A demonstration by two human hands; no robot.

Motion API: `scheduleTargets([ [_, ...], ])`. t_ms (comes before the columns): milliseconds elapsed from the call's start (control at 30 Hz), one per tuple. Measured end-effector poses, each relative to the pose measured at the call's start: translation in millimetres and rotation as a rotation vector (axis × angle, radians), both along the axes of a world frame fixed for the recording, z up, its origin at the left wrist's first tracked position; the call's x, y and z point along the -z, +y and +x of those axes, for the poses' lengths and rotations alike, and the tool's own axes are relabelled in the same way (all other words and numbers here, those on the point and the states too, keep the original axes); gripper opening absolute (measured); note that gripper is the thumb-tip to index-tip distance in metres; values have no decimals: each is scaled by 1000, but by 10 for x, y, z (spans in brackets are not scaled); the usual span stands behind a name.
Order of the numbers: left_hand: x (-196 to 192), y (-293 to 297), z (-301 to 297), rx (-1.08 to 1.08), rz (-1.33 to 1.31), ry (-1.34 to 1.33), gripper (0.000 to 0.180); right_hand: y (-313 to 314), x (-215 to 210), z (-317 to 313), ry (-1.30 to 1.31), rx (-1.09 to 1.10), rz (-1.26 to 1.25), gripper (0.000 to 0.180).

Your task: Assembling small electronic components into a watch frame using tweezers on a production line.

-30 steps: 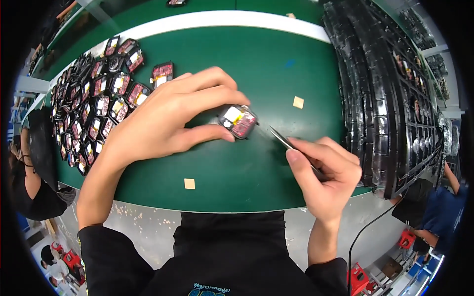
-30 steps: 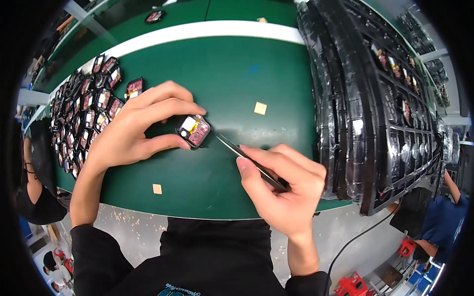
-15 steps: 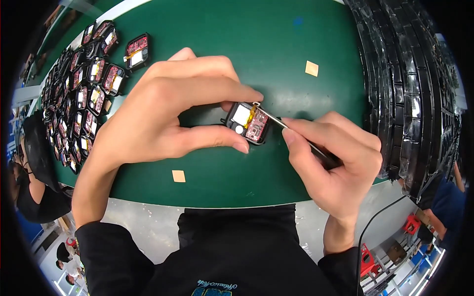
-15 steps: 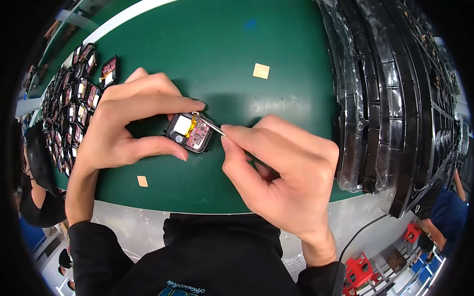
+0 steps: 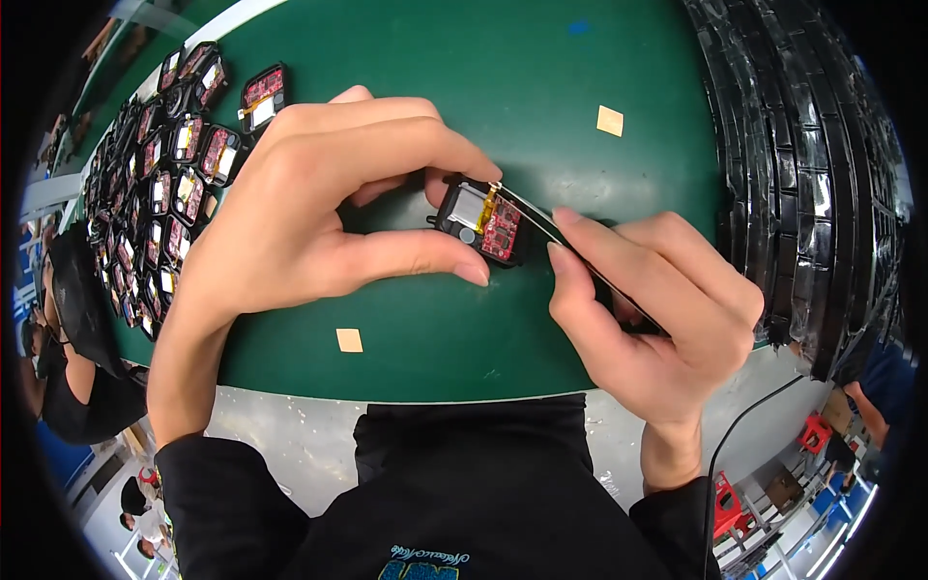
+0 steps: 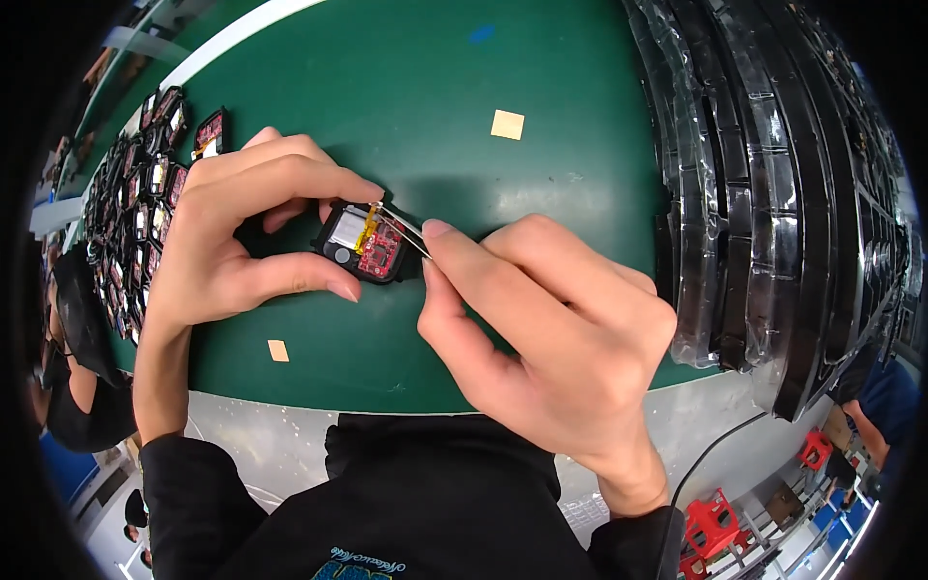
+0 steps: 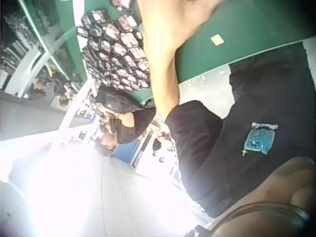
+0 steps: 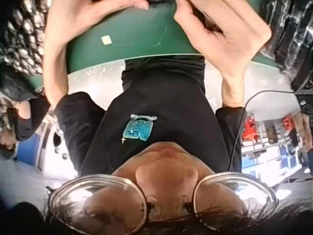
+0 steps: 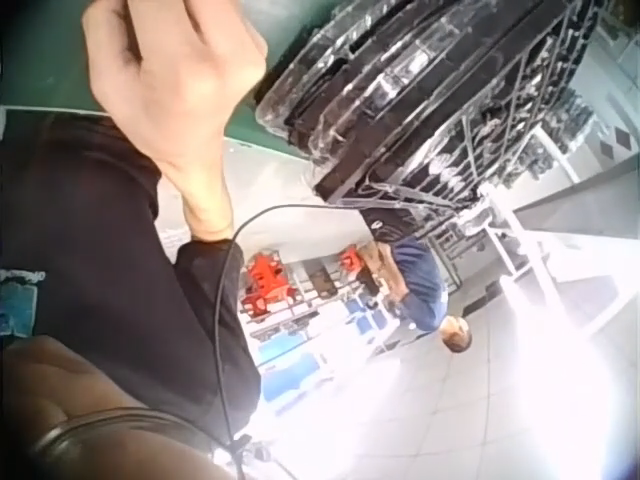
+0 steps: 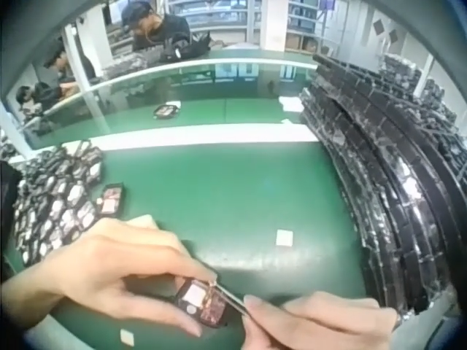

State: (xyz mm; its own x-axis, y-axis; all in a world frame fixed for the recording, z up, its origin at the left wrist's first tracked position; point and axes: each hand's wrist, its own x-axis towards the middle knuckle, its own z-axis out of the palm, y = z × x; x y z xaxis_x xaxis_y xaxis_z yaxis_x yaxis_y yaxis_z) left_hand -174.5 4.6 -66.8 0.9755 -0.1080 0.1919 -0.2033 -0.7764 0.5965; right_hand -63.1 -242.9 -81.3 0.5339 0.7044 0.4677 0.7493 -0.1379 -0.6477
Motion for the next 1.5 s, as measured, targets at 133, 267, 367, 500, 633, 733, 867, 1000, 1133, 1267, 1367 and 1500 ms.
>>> scheduleTargets([
  [133, 11, 24, 13, 20, -16, -1, 62, 24, 30, 5, -24, -15, 16, 31],
  [267, -6, 84, 15, 29, -42, 58, 63, 13, -13, 16, 29, -24, -15, 28],
  [367, -3, 137, 13, 64, -133, 107, 66, -22, -116, 73, 248, -78, -98, 22],
  [500, -13, 133, 33, 111, -129, 102, 69, -40, -109, 101, 268, -106, -90, 20],
  [633, -23, 129, 28, 109, -112, 113, 68, -49, -113, 93, 295, -94, -100, 20],
  [733, -17, 130, 25, 116, -95, 104, 68, -47, -103, 90, 286, -96, -103, 20],
  [867, -41, 124, 23, 112, -66, 143, 68, -36, -99, 85, 278, -109, -112, 21],
  [1000, -14, 117, 35, 123, -91, 100, 66, -26, -95, 81, 251, -110, -115, 21],
  [1133, 23, 118, 59, 179, -87, 9, 61, -17, -84, 67, 251, -109, -100, 23],
  [1267, 14, 109, 54, 170, -78, 13, 58, -24, -101, 69, 260, -95, -113, 25],
  [1367, 5, 100, 54, 172, -81, 13, 58, -33, -66, 58, 233, -115, -83, 25],
  [1500, -27, 106, 40, 164, -80, 57, 58, -36, -64, 58, 210, -124, -74, 25],
])
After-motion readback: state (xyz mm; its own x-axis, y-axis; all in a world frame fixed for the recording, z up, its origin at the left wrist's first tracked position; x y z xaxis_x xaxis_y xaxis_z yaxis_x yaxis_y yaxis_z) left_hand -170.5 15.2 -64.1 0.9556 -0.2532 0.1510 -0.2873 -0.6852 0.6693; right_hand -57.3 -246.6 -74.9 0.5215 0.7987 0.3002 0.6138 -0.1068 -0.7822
